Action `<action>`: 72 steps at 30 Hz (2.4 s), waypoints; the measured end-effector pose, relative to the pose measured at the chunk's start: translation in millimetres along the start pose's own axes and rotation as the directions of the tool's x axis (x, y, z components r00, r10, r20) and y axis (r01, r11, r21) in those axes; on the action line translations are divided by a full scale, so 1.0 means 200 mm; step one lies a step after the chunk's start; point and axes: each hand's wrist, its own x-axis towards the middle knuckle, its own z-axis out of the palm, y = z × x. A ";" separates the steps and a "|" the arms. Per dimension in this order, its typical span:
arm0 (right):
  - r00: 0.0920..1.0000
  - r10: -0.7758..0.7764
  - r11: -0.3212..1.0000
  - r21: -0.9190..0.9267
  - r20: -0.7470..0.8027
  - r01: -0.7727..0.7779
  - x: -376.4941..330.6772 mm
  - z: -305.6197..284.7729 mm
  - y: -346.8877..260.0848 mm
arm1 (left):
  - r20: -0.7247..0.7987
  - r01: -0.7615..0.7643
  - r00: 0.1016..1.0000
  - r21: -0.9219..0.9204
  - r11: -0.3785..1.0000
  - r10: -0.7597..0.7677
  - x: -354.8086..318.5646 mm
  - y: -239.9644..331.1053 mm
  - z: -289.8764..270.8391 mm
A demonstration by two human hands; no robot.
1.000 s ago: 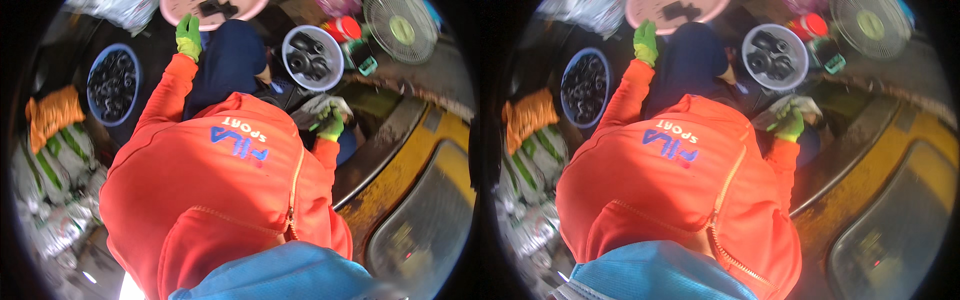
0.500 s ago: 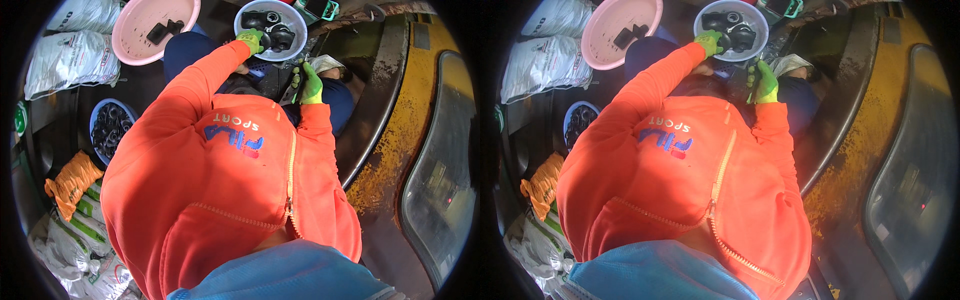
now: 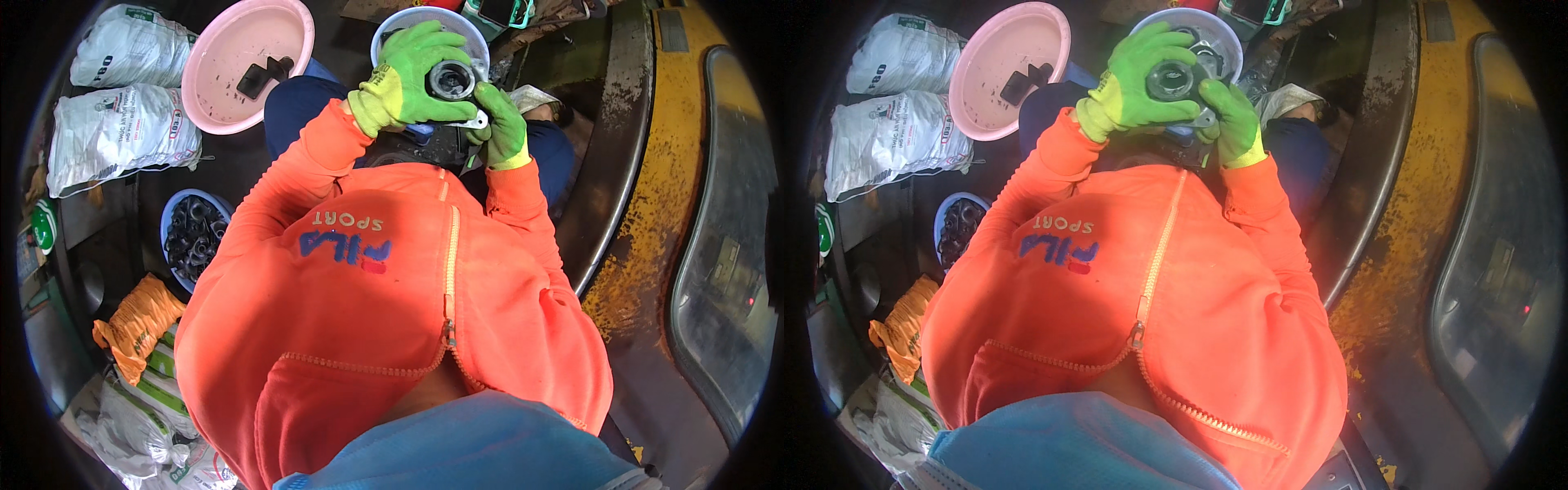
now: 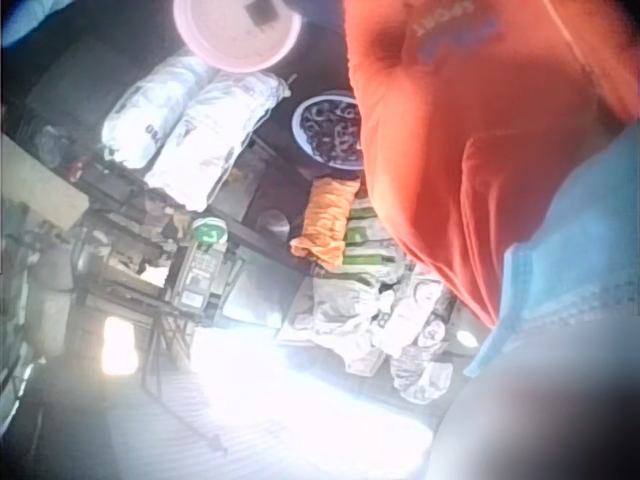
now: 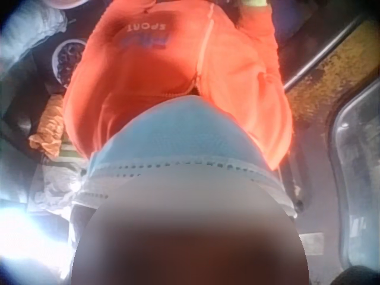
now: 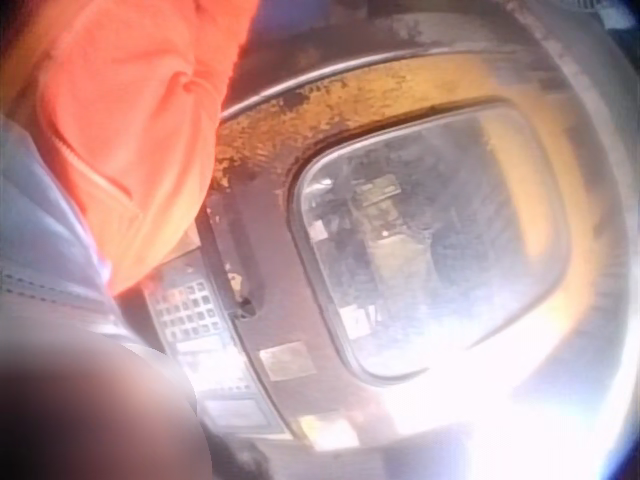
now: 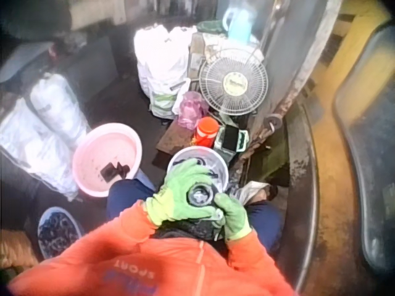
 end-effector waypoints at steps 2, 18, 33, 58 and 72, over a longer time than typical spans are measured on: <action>0.998 0.033 0.992 0.125 -0.044 -0.028 -0.01 0.03 -0.01 | 0.066 0.028 0.998 -0.165 0.986 -0.018 0.02 0.03 -0.04; 0.684 -0.683 0.397 -0.656 0.256 0.642 -0.03 0.17 0.12 | -0.147 0.081 0.971 -0.537 0.839 -0.188 0.02 0.22 0.02; 0.579 -0.348 -0.086 -0.640 0.738 0.764 -0.13 0.09 -0.02 | 0.244 0.058 0.928 -0.841 0.538 0.282 0.10 0.17 -0.13; 0.814 -0.489 0.837 -0.095 0.314 0.539 -0.03 0.14 0.05 | -0.073 -0.024 0.997 -0.524 0.851 -0.017 0.09 0.22 -0.05; 0.705 -0.149 0.033 -0.709 0.693 0.704 -0.13 0.13 -0.12 | 0.292 0.096 0.928 -0.786 0.611 0.230 0.11 0.15 -0.16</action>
